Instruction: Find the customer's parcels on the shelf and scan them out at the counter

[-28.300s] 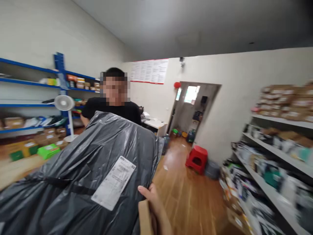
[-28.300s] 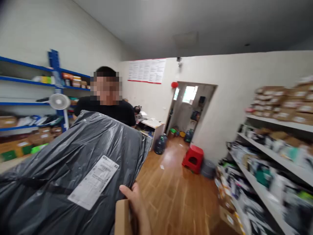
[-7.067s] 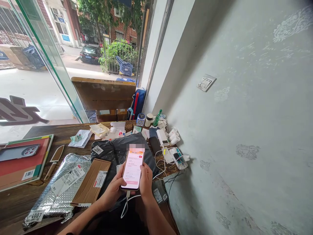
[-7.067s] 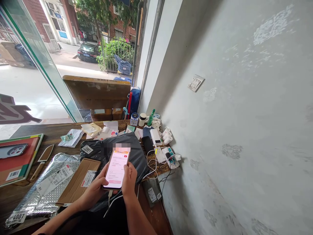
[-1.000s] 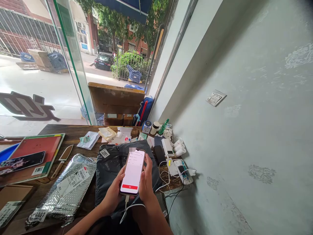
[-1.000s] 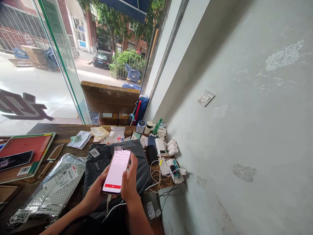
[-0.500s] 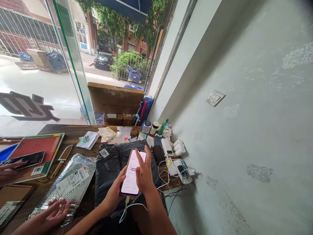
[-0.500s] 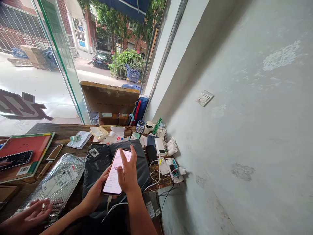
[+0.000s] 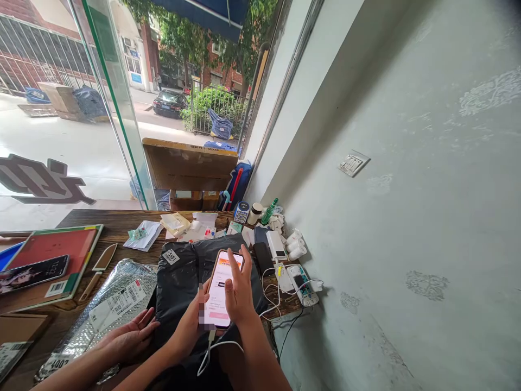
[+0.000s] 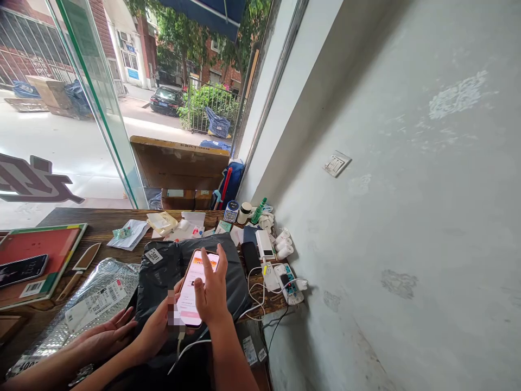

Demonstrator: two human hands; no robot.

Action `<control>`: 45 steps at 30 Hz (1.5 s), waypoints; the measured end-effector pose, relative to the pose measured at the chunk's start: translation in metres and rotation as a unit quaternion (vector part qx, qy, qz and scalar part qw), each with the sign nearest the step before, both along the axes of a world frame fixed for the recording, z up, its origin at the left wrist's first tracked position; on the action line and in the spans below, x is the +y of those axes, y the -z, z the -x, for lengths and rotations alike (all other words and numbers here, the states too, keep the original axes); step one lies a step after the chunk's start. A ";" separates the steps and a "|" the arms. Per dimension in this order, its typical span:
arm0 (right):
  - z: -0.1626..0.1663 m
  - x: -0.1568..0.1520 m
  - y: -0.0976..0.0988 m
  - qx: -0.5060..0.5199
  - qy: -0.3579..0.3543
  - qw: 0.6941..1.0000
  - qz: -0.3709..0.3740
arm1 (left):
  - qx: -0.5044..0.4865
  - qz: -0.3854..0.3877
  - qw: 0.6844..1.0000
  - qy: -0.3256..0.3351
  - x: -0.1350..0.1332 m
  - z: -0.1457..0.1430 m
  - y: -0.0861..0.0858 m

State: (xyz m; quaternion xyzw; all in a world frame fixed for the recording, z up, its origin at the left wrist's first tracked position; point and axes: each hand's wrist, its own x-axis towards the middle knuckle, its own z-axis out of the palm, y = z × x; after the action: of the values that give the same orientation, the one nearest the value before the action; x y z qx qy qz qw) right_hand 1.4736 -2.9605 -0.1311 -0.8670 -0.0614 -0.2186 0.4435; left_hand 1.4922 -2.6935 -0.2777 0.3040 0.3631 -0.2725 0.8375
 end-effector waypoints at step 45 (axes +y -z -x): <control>0.027 -0.008 0.017 0.179 0.033 0.877 -0.445 | -0.239 0.016 0.959 0.149 -0.159 0.026 -0.115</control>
State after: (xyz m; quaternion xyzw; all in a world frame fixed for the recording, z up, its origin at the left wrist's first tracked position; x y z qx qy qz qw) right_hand 1.4464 -2.9687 -0.1480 -0.6039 0.1513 -0.0783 0.7787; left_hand 1.4658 -2.8527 -0.1629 0.3977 0.0987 -0.3193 0.8545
